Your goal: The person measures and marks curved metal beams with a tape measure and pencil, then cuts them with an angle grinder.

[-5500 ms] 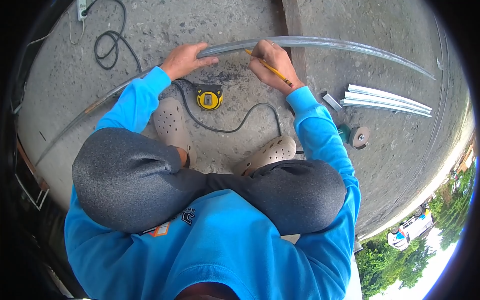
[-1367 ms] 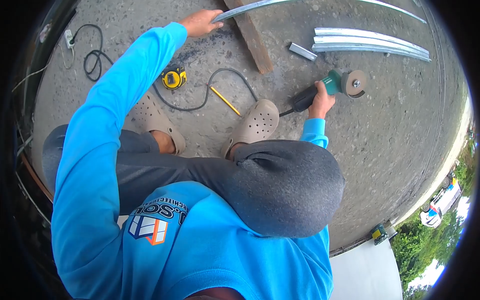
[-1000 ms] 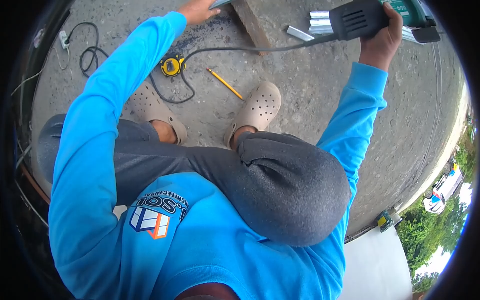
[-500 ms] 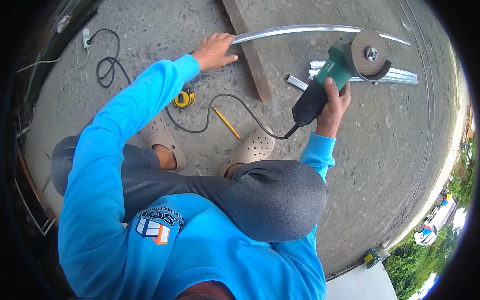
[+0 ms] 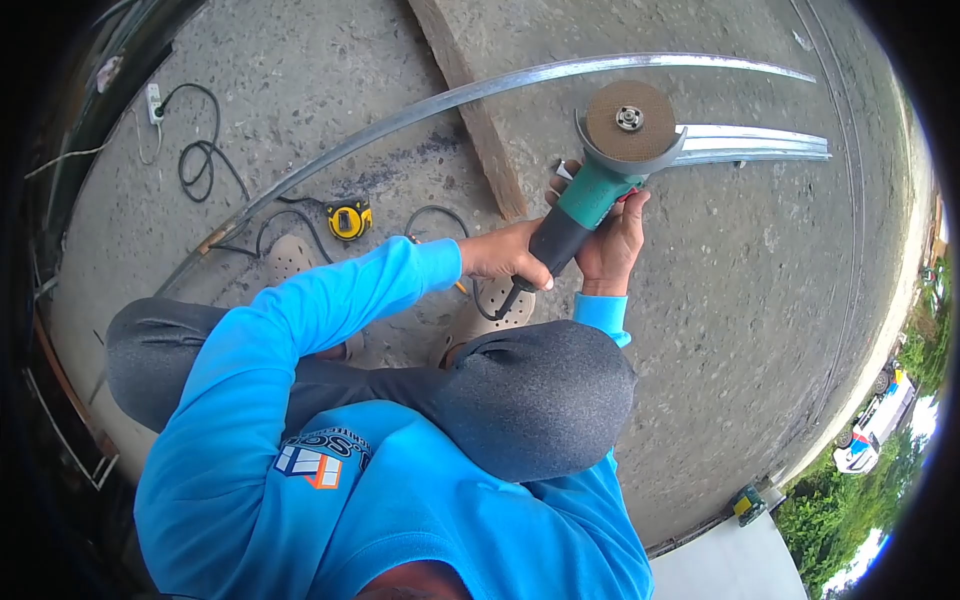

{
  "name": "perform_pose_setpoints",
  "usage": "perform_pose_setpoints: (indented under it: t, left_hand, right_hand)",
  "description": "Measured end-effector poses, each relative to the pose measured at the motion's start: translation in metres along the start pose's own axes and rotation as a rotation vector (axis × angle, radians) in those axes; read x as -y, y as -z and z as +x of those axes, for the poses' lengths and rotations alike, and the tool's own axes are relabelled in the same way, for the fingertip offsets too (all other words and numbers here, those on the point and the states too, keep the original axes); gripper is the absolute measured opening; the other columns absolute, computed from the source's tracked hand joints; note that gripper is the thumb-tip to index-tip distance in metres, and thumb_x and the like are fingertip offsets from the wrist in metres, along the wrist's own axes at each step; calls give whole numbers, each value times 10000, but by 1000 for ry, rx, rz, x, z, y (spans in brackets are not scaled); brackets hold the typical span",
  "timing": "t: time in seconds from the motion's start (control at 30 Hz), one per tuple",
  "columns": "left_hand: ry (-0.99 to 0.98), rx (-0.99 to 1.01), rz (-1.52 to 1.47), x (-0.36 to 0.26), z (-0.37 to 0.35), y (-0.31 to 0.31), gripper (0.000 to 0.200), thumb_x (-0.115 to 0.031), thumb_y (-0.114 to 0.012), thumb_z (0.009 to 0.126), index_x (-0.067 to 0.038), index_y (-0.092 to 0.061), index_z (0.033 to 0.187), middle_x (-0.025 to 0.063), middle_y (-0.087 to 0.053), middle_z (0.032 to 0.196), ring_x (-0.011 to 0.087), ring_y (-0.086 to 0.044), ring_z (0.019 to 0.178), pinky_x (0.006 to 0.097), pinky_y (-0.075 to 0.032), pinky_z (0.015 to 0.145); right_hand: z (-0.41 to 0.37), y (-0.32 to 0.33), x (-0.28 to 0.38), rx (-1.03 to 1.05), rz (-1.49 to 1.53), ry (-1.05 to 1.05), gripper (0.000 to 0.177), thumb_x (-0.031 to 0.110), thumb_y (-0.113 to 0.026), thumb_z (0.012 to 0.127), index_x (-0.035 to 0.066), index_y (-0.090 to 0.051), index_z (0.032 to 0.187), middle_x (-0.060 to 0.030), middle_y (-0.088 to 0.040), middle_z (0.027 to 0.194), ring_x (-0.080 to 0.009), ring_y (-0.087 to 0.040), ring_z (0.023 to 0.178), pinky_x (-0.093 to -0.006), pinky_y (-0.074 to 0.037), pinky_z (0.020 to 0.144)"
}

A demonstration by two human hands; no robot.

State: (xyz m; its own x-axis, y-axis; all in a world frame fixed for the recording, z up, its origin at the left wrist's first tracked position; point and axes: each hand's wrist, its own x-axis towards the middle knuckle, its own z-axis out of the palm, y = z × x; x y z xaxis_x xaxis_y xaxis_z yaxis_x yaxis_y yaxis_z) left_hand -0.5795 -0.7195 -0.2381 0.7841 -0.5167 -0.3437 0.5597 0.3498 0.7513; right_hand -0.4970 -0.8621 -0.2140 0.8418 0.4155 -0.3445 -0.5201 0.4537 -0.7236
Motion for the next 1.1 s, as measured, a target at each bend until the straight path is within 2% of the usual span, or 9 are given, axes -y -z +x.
perform_pose_setpoints:
  t: [0.33,0.5,0.57,0.67,0.7,0.8,0.87,1.0,1.1]
  left_hand:
    - [-14,-44,-64,11,6,5,599,-148,-745,682,-7,-494,1207,93,-591,975,172,-646,896,328,-541,764]
    - [-118,-34,322,-3,6,27,726,-371,-837,732,51,-542,1245,153,-664,989,278,-668,976,405,-548,879]
    - [5,95,784,-27,4,73,752,-489,-834,752,86,-607,1182,181,-671,1122,335,-650,1070,429,-516,942]
    - [-362,-761,1396,-49,-36,169,364,-422,-796,789,-117,-661,935,111,-561,976,326,-546,1027,427,-460,934]
    - [-258,-964,1465,-49,-54,202,447,-467,-804,780,-94,-675,990,108,-581,1070,320,-561,1072,429,-471,935]
    - [16,-909,1301,-42,-85,254,568,-535,-802,781,-55,-680,1058,135,-642,1067,317,-614,1076,448,-495,921]
    - [513,-521,734,-52,-90,267,668,-602,-789,781,-23,-681,1097,167,-701,977,298,-692,950,440,-549,822]
    - [566,-389,485,-43,-84,258,617,-585,-781,809,-35,-691,1074,162,-711,831,279,-718,789,406,-562,692]
    - [429,-359,732,-36,-83,257,386,-418,-752,901,-51,-685,998,105,-709,770,261,-706,698,405,-512,587]
  right_hand:
    - [19,-10,-4,-126,-141,-27,772,682,-433,984,-40,-572,1219,-192,-677,1004,-297,-704,803,-411,-601,703]
    - [32,-11,-2,-61,-491,20,597,524,-652,926,-39,-605,1121,-159,-677,892,-249,-707,743,-373,-601,659]
    - [41,-9,7,-77,-498,-62,454,346,-728,838,-47,-621,1038,-138,-669,827,-234,-700,687,-350,-596,620]
    - [57,2,22,-53,-542,-78,411,300,-696,816,-62,-627,997,-142,-668,811,-230,-686,641,-350,-576,583]
    - [60,8,26,-41,-591,-108,411,298,-692,815,-66,-627,994,-143,-666,796,-230,-684,639,-349,-569,576]
    - [67,7,38,-28,-656,-133,412,307,-685,817,-69,-625,975,-133,-654,767,-220,-673,628,-342,-561,572]
    - [74,3,47,6,-744,-194,397,290,-712,823,-45,-615,1014,-114,-655,798,-192,-666,644,-325,-562,590]
    - [80,-5,50,18,-910,-175,403,244,-770,828,-8,-608,1098,-77,-659,847,-156,-663,672,-310,-559,624]
    - [83,-8,51,91,-1006,-166,397,244,-762,828,-11,-614,1094,-64,-655,848,-156,-660,677,-308,-555,638]
